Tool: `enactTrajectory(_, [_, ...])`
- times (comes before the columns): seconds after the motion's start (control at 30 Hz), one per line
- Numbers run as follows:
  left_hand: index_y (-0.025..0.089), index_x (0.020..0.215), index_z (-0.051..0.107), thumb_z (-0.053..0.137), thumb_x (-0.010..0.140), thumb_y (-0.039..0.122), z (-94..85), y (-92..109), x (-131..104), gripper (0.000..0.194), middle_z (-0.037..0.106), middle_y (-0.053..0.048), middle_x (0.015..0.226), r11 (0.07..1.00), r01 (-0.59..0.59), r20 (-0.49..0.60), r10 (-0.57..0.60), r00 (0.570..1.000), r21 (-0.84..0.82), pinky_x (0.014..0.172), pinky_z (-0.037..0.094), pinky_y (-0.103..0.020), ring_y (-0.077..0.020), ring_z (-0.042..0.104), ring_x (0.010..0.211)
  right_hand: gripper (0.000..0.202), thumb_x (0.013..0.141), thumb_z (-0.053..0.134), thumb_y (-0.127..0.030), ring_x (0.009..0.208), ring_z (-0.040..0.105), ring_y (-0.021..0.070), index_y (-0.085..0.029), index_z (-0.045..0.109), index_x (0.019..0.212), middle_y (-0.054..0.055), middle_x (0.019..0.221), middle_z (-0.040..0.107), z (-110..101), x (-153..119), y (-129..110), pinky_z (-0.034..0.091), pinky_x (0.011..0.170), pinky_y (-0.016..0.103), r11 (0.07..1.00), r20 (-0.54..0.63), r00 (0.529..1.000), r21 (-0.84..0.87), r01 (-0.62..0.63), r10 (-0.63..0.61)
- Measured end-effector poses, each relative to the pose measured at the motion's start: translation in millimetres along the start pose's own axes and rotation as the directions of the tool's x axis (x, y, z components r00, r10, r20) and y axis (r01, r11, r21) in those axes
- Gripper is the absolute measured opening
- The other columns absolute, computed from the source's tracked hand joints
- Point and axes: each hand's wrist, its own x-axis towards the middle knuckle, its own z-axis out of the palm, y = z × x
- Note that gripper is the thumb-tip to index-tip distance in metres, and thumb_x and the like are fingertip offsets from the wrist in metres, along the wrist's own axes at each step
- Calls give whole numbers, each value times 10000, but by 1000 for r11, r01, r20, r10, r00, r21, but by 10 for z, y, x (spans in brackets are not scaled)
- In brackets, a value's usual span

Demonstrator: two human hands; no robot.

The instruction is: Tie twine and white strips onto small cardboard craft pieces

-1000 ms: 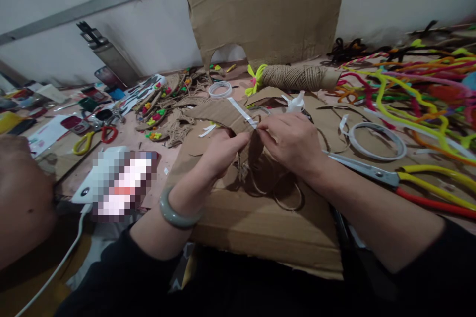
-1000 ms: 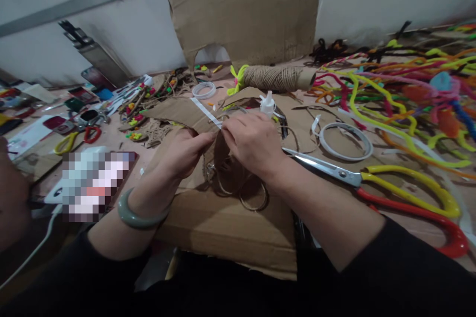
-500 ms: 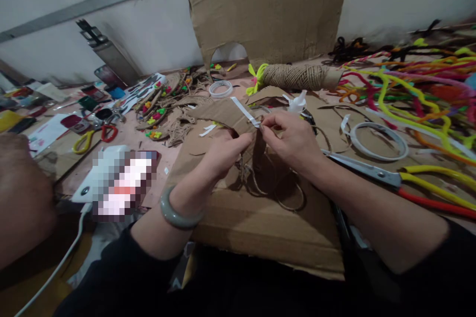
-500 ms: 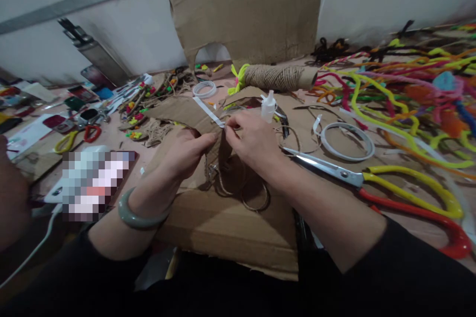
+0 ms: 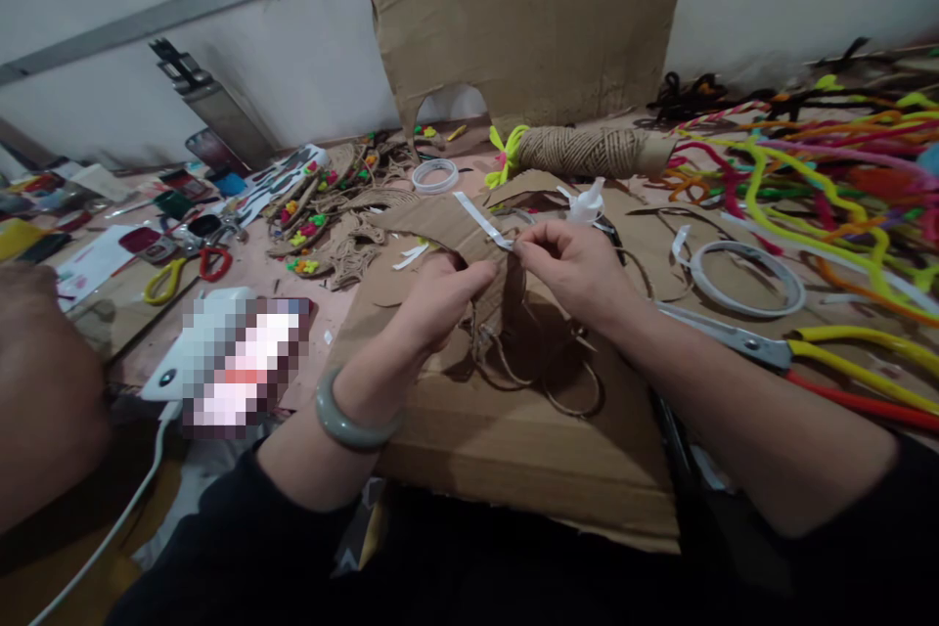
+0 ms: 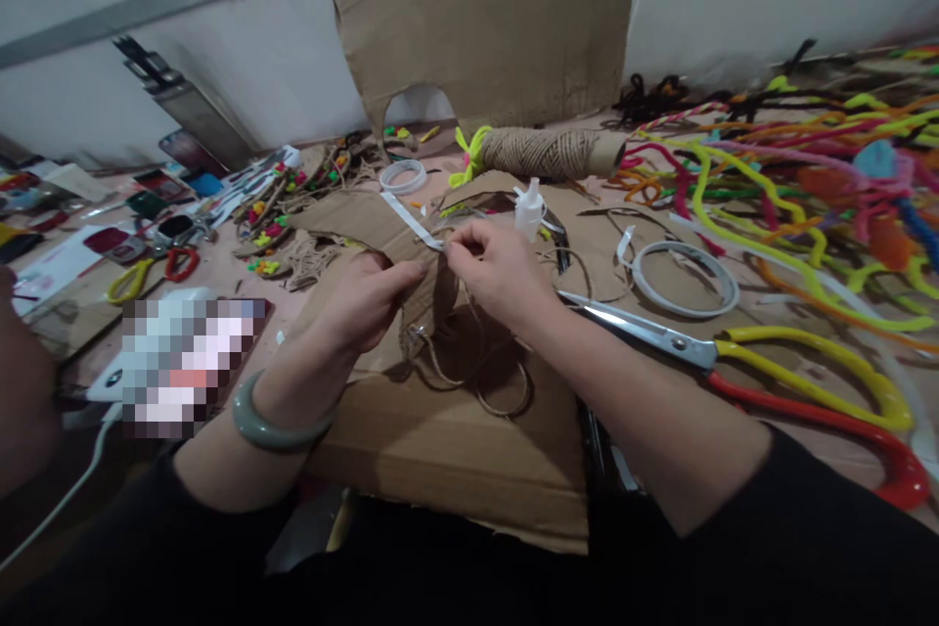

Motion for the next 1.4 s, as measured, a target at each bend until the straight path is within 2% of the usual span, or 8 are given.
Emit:
enactTrajectory(0.13, [149,732,667,634,646,235,17,23,-8,126,702,-13,742,995,56,-11,-57,998,-84,714,523,-274,-140,618,681,123,752,558,-250,608,451,123,-191,569,644,-26,613,534,-1,14,-3,359,614,288,997,37,999,72,-40,37])
enactTrajectory(0.3, [152,663,640,640,646,208,30,65,-6,58,625,24,607,988,85,-39,-90,995,-130,618,502,-246,-116,583,585,129,741,569,-262,608,417,112,-191,558,634,-37,612,503,7,6,-1,342,601,281,986,71,996,155,-56,46])
enactTrajectory(0.57, [133,676,643,664,638,200,12,50,-2,80,625,26,585,977,120,-19,-125,992,-175,487,444,-209,-91,543,503,118,732,581,-247,618,442,108,-187,542,638,-34,624,501,29,6,-2,393,645,286,940,107,982,290,-181,156])
enactTrajectory(0.7, [138,679,633,655,648,196,15,46,-5,69,612,33,574,978,112,-5,-115,993,-174,500,447,-207,-82,531,490,132,732,602,-224,609,441,100,-189,535,625,-38,623,493,30,5,-21,396,619,266,915,114,976,340,-216,187])
enactTrajectory(0.87, [136,767,669,676,631,208,12,35,-4,154,673,14,677,975,114,16,-114,993,-190,571,488,-224,-98,581,556,137,721,626,-219,610,452,94,-191,534,624,-40,628,506,35,5,-14,418,607,249,884,128,968,396,-248,215])
enactTrajectory(1.0, [143,731,662,674,642,215,7,22,-7,116,664,14,647,974,127,19,-126,992,-189,546,477,-225,-99,570,529,144,722,634,-230,604,455,85,-187,534,628,-42,629,509,40,13,-10,426,600,235,875,137,964,406,-264,227])
enactTrajectory(1.17, [156,643,629,655,690,302,1,3,-4,156,627,7,580,959,197,10,-199,980,-205,519,471,-242,-119,567,513,173,738,647,-279,618,480,96,-191,533,642,-33,634,529,39,11,5,434,600,244,900,141,973,375,-221,180])
enactTrajectory(1.4, [148,625,607,616,677,231,17,49,4,98,583,35,536,979,139,-63,-150,987,-152,472,407,-205,-80,507,464,157,748,606,-247,601,455,94,-189,537,619,-40,611,507,33,-1,2,405,614,258,937,132,980,297,-182,148])
